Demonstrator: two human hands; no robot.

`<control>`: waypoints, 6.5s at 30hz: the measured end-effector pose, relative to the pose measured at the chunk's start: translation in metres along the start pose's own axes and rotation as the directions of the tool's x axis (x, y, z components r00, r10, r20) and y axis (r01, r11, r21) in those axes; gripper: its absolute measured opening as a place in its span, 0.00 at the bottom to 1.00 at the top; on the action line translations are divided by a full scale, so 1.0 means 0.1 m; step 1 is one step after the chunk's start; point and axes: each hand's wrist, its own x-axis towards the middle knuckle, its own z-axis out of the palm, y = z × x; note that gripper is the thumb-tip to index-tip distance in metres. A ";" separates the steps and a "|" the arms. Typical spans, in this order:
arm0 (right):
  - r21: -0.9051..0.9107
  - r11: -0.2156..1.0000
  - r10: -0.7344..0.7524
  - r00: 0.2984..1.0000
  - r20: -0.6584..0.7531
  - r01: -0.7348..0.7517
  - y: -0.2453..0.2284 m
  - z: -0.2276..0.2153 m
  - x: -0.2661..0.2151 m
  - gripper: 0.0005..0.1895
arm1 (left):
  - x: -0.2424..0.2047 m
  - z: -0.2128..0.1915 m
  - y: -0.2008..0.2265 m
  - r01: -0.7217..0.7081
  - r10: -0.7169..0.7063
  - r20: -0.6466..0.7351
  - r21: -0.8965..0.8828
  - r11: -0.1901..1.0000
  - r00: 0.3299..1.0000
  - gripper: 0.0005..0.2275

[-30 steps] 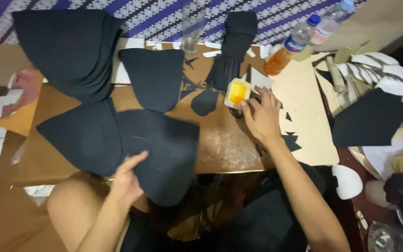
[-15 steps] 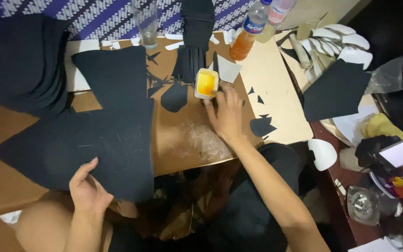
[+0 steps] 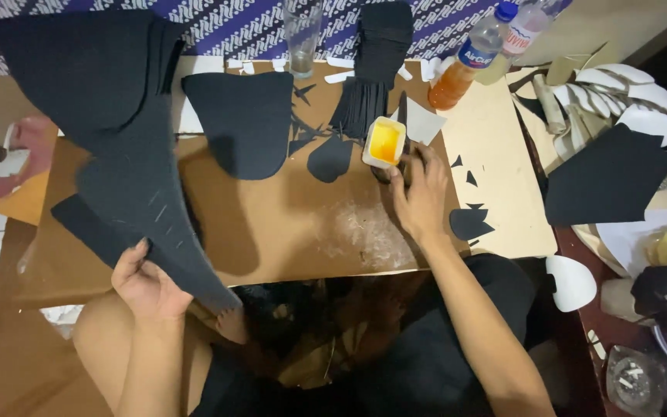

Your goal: Gluing and assembling multiple black material pieces together on a work surface to create a component.

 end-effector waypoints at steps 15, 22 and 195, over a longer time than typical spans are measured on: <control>0.116 0.992 0.050 0.999 0.006 -0.050 -0.04 -0.20 -0.14 0.20 | 0.23 -0.35 0.13 -0.034 0.050 -0.064 0.237 0.971 0.997 0.19; 0.636 0.760 0.028 0.983 0.179 -0.138 -0.25 -0.42 -0.39 0.35 | -0.16 -0.10 -1.17 0.361 -0.343 -0.115 0.230 0.904 0.932 0.15; -0.286 0.836 -0.358 0.861 0.362 0.468 -1.00 0.09 -1.35 0.20 | 0.12 0.31 -1.35 -0.179 -0.290 0.093 0.942 -0.283 0.952 0.27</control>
